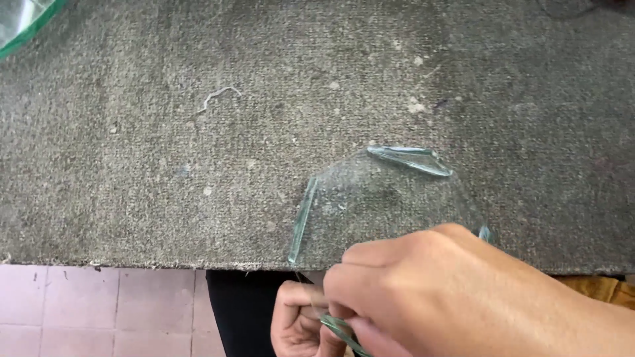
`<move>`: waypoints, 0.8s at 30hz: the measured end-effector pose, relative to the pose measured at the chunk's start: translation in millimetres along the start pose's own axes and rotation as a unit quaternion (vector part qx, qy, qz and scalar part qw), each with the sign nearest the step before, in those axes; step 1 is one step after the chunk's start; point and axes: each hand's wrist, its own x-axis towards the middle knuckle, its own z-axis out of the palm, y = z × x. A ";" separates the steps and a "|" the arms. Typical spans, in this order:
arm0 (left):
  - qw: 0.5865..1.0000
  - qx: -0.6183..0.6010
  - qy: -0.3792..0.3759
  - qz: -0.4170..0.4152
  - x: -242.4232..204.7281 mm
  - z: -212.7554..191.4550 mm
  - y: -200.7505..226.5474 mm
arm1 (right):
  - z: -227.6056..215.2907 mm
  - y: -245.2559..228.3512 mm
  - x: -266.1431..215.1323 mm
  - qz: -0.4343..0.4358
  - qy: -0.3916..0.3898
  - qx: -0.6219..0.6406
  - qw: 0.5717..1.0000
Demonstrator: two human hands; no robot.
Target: Scraping the edges of a hexagonal glass piece using a small metal blade to remove residue or smooth the edges.
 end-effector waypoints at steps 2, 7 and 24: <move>0.999 -0.019 -0.004 0.027 1.2 4.2 -2.3 | -4.9 -0.6 -3.8 0.017 -0.034 -0.001 0.999; 0.994 -0.084 -0.022 0.068 1.9 2.1 -13.8 | -11.3 0.8 -4.9 0.064 -0.048 -0.005 0.997; 0.996 0.014 -0.014 0.083 5.5 7.7 -2.9 | -45.6 -16.8 7.8 0.102 -0.208 -0.007 0.973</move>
